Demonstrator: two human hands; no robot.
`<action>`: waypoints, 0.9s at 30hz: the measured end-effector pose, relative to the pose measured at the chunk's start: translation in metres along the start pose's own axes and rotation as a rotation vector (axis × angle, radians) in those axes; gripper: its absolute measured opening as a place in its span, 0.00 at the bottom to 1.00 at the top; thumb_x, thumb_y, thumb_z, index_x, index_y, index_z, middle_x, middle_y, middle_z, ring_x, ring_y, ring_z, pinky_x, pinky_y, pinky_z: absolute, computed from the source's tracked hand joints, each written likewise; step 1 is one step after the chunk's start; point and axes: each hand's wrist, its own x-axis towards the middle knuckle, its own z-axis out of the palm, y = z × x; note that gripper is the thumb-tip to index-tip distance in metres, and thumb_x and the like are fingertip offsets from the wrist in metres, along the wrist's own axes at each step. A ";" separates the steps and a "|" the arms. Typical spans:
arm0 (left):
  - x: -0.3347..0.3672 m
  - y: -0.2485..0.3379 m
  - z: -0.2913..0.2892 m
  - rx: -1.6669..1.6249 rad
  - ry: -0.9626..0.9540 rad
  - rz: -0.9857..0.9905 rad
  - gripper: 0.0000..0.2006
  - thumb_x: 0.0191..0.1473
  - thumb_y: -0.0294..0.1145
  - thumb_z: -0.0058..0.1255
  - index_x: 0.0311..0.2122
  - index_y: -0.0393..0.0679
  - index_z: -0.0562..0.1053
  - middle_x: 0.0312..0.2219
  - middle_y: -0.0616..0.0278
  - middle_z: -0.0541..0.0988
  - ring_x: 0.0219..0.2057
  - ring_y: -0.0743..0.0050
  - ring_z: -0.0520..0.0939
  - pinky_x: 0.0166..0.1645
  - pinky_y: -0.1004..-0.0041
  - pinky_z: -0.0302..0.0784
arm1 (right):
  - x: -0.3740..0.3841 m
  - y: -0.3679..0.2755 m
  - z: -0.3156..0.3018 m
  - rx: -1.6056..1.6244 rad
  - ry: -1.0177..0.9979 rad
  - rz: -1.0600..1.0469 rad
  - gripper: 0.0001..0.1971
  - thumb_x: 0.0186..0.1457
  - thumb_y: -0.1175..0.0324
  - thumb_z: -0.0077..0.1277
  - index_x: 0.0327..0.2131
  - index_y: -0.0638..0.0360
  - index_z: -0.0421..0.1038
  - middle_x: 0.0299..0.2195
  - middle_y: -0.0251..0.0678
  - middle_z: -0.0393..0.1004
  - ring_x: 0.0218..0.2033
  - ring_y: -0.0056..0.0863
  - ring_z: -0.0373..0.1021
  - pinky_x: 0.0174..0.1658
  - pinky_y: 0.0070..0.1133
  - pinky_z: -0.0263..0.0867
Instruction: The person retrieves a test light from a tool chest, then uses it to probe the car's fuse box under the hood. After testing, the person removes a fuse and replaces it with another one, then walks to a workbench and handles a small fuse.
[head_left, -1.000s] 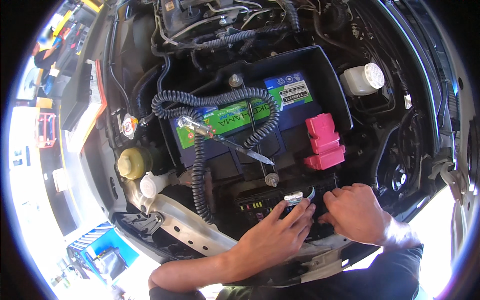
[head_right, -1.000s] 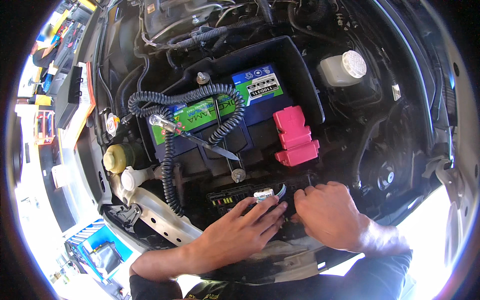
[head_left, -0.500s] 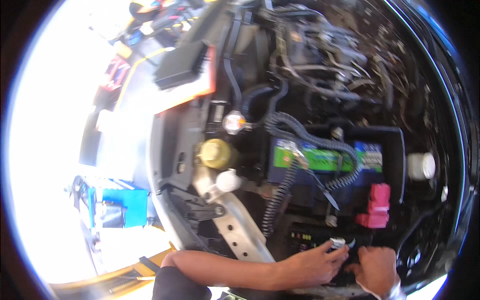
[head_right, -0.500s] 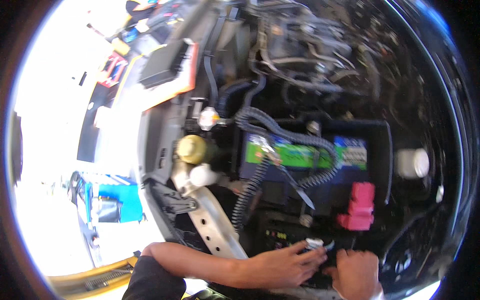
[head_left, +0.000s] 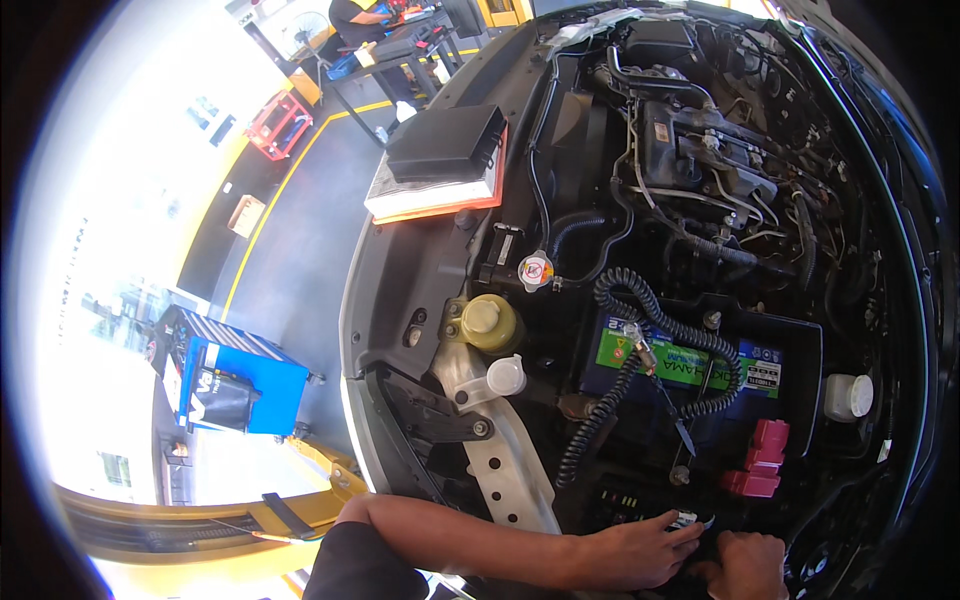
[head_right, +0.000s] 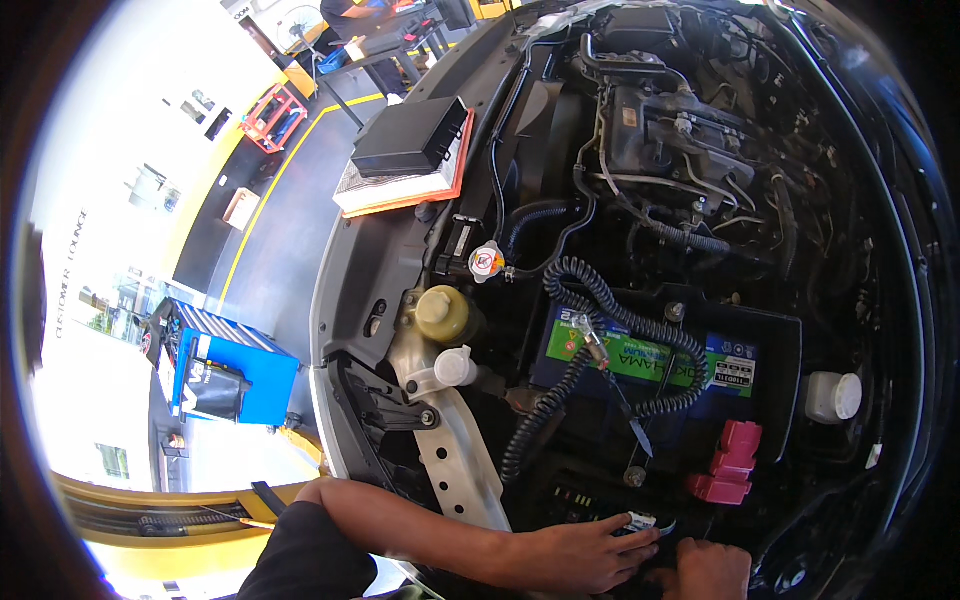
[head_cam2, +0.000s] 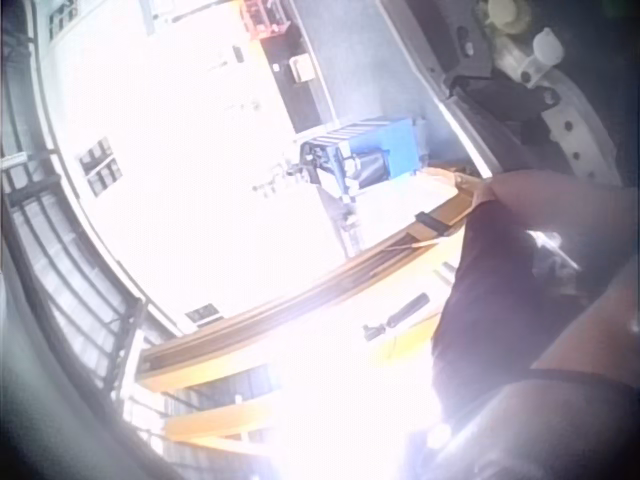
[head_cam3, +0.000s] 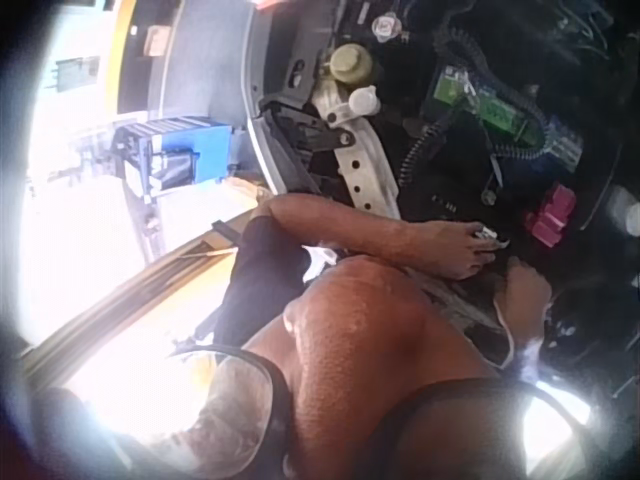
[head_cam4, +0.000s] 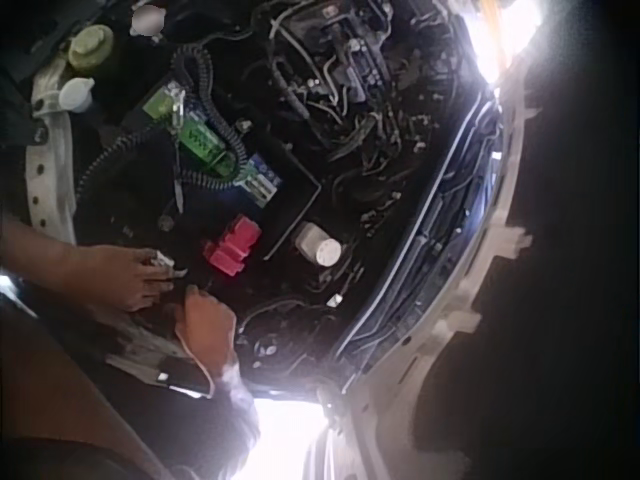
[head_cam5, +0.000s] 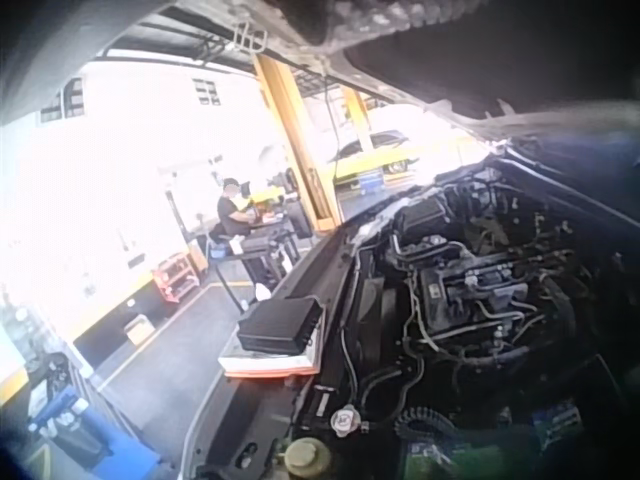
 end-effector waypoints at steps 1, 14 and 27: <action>0.000 0.001 0.002 -0.008 -0.010 0.002 0.15 0.59 0.38 0.50 0.44 0.44 0.83 0.56 0.57 0.80 0.65 0.54 0.71 0.63 0.48 0.73 | 0.000 -0.001 0.000 -0.005 -0.004 -0.001 0.12 0.58 0.61 0.58 0.36 0.60 0.73 0.27 0.47 0.80 0.30 0.49 0.80 0.32 0.42 0.75; -0.005 0.007 0.022 0.024 0.008 -0.019 0.18 0.57 0.36 0.52 0.49 0.43 0.84 0.57 0.54 0.80 0.68 0.52 0.69 0.66 0.52 0.70 | 0.000 -0.007 -0.008 0.054 -0.048 0.091 0.15 0.54 0.60 0.64 0.37 0.61 0.76 0.33 0.51 0.80 0.36 0.54 0.79 0.40 0.44 0.74; 0.008 0.003 -0.003 0.049 -0.212 -0.020 0.16 0.61 0.38 0.51 0.48 0.45 0.84 0.55 0.61 0.82 0.68 0.58 0.69 0.68 0.50 0.67 | -0.001 -0.016 -0.017 -0.048 -0.091 0.088 0.18 0.57 0.55 0.62 0.41 0.59 0.76 0.34 0.50 0.81 0.38 0.55 0.79 0.41 0.45 0.74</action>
